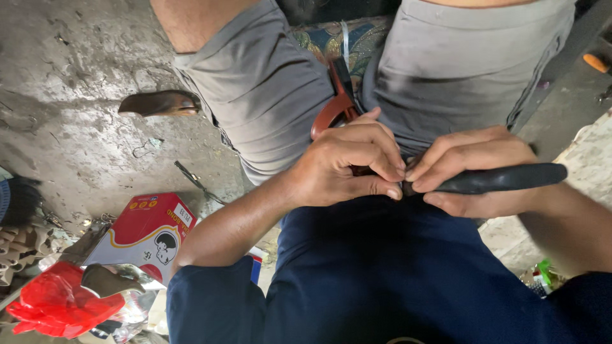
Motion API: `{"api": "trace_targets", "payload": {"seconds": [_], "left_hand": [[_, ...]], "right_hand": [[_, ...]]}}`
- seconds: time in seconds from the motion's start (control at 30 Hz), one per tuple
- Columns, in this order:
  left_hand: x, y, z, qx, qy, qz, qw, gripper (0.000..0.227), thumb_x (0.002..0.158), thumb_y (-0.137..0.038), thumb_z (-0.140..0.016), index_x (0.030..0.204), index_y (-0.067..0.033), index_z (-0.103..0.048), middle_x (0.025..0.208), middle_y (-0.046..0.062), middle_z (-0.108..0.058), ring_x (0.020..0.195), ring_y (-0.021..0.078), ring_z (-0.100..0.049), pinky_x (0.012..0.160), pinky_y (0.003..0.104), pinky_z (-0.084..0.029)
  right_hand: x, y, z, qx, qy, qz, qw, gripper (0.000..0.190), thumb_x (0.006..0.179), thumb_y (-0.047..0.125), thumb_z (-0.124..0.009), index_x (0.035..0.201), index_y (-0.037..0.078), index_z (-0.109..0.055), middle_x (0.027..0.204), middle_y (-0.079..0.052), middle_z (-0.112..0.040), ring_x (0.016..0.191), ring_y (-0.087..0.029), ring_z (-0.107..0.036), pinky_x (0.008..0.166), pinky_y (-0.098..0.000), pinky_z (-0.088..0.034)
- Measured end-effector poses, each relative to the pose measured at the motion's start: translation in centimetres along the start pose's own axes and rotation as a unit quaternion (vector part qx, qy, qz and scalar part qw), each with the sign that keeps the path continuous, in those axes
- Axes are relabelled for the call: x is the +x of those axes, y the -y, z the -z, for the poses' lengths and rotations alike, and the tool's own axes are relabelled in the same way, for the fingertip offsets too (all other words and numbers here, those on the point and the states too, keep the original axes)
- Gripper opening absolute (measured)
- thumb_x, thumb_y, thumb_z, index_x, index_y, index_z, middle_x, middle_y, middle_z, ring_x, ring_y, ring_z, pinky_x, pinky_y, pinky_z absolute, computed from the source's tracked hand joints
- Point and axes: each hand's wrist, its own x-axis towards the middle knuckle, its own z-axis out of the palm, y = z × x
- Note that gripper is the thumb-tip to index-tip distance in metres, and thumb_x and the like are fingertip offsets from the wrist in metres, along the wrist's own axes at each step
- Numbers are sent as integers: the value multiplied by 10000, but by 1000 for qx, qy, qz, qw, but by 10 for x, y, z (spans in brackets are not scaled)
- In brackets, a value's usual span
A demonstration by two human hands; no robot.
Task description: The person sits on the floor and repairs brown sandals by heating the soles on a gas stove and pressing them onto the upper part. They use a knife to trim excess material and ensure the sole is properly attached.
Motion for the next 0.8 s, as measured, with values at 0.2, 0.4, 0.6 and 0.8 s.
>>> {"api": "trace_targets", "payload": {"seconds": [0.2,0.4,0.6,0.8], "left_hand": [[9,-14,-11,72,-91,34,993,225,856,-223,-884,976,-132,-717,1052,-41,-721,1105,146,-708,1243,503,-418],[16,-16,-15,232,-239,-1,943,788,743,-379,-931,1311,-67,-484,1319,125,-520,1300,267,-521,1185,455,-439],[13,-6,4,-192,-208,177,943,1415,661,-512,-978,1580,-152,36,1661,235,-186,1557,362,-253,1268,492,-301],[12,3,18,33,-56,159,985,1249,736,-425,-995,1648,-171,-181,1740,243,-259,1655,373,-257,1370,497,-266]], "right_hand": [[7,22,12,-172,-38,-35,984,514,691,348,-931,1027,7,-744,1031,-150,-769,643,-74,-694,529,-163,-535],[1,11,-9,-329,-145,11,933,419,780,171,-888,1024,-91,-669,1038,-227,-700,973,-286,-748,782,-328,-634],[-9,7,-33,-379,-205,73,899,437,857,217,-954,1067,-30,-662,1083,-207,-701,1002,-261,-728,836,-323,-618],[-29,-1,-19,-164,-114,-78,977,350,769,177,-876,1025,5,-710,1059,-171,-743,1006,-246,-762,841,-296,-601]]}}
